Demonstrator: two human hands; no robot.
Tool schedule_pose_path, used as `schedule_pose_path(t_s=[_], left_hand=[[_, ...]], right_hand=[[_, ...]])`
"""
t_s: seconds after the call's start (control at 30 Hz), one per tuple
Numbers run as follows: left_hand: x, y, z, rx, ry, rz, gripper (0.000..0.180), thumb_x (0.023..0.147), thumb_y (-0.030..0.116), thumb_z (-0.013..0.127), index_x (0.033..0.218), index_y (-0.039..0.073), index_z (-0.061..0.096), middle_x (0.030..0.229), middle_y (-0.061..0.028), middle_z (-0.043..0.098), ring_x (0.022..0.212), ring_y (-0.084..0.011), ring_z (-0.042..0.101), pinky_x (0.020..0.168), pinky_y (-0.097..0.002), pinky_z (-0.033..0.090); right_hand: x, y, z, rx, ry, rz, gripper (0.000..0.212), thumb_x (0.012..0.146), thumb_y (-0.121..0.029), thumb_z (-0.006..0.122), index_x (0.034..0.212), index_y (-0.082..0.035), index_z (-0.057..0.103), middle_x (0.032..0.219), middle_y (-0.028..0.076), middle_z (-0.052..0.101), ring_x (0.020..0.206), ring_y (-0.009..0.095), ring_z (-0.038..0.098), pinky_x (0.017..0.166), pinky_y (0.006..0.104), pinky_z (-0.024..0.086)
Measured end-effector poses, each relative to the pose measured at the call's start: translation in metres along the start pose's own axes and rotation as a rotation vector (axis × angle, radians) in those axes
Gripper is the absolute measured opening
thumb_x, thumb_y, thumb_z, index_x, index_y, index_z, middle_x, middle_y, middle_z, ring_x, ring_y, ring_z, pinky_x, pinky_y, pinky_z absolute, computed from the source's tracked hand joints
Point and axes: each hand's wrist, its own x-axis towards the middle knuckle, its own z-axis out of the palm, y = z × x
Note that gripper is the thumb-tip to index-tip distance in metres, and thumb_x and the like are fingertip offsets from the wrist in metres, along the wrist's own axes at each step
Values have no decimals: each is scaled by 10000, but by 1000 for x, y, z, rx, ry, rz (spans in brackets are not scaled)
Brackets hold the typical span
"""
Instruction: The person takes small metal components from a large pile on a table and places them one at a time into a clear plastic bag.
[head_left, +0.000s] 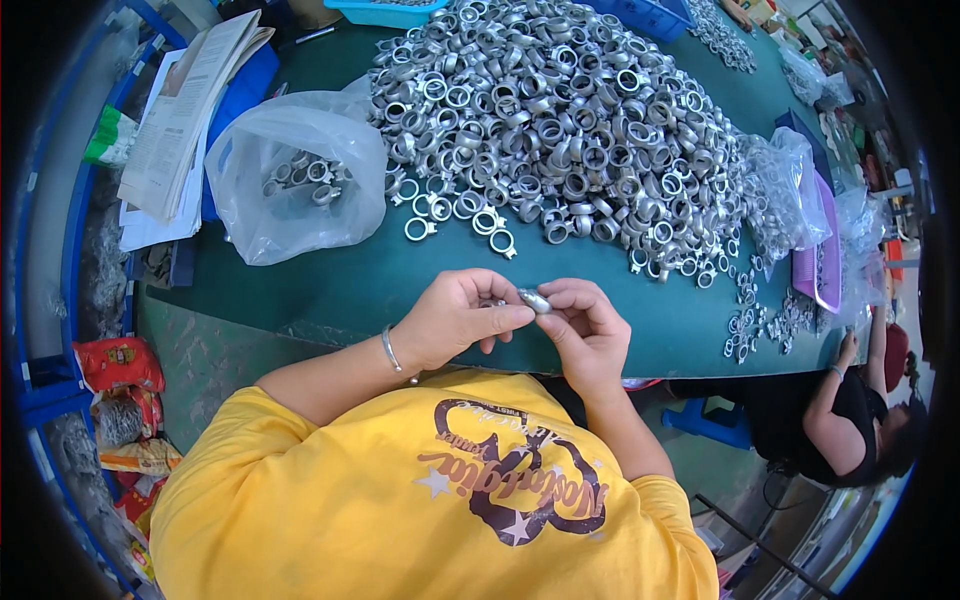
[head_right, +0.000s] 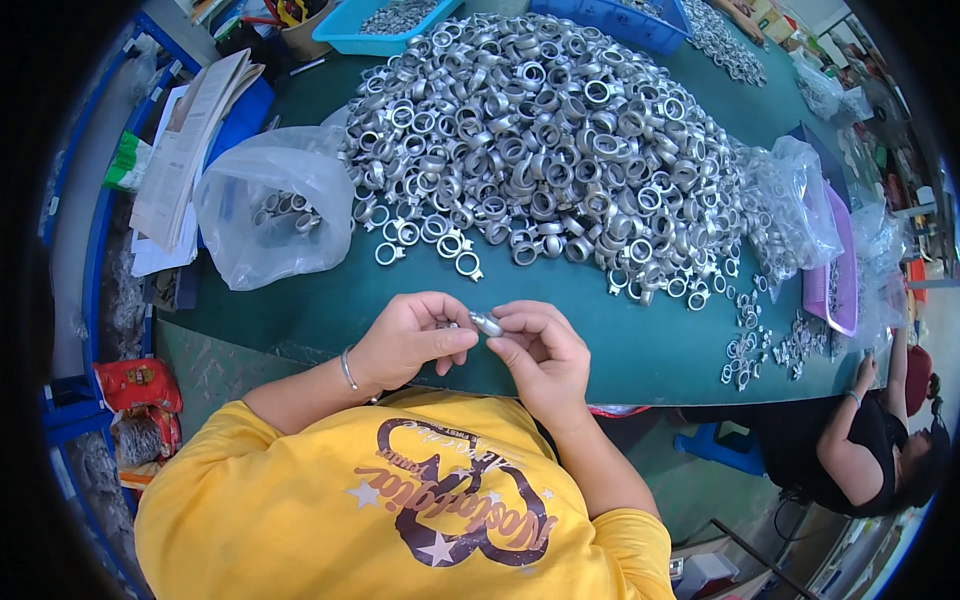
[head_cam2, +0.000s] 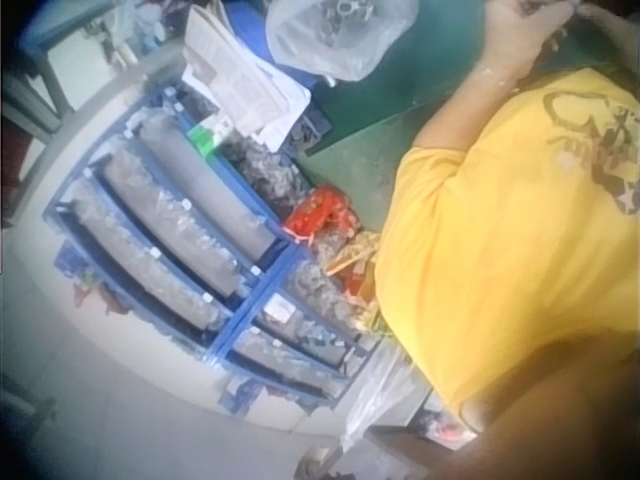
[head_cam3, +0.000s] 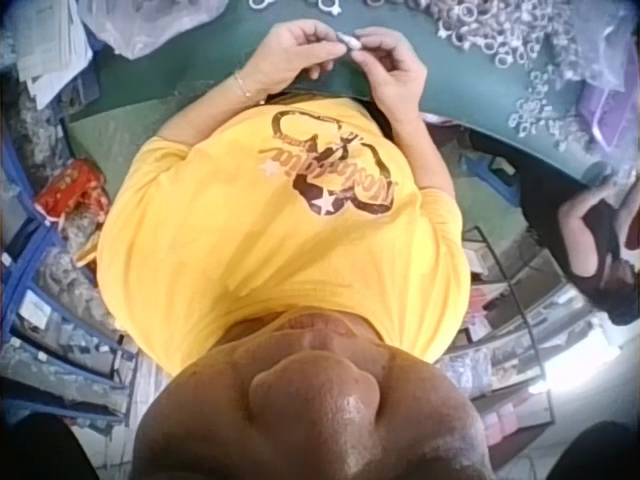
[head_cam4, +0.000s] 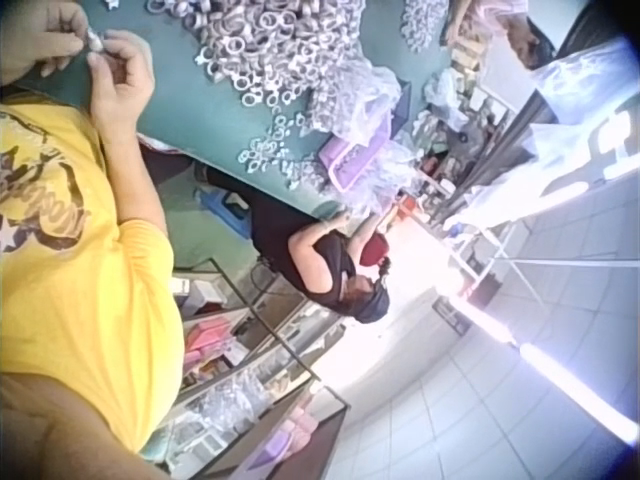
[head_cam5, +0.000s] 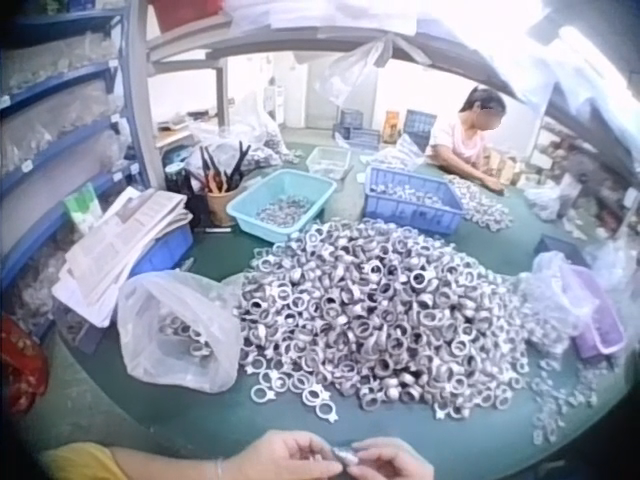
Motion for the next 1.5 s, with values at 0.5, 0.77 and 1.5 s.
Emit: schedule_pose_path(t_s=[0.5,0.77,1.5], left_hand=[[-8,-8,1,545,121,629,172,763,3,635,935,14,635,839,-54,599,689,-87,549,554,-178,424],[-12,-1,-14,-613,-11,-182,271,862,123,496,1087,-25,522,879,-101,606,699,-128,601,543,-215,503],[-17,-12,-6,277,149,410,91,769,26,653,846,2,610,781,-38,583,631,-77,541,545,-185,424]], right_hand=[[-6,1,5,-71,31,-286,248,717,156,601,887,16,487,1073,165,477,920,224,590,793,302,502],[12,-10,20,-443,-157,-525,178,665,37,692,807,-10,597,890,144,612,773,261,613,658,308,499],[11,16,11,-258,-130,-227,178,784,65,581,951,15,547,978,122,591,861,186,596,731,266,493]])
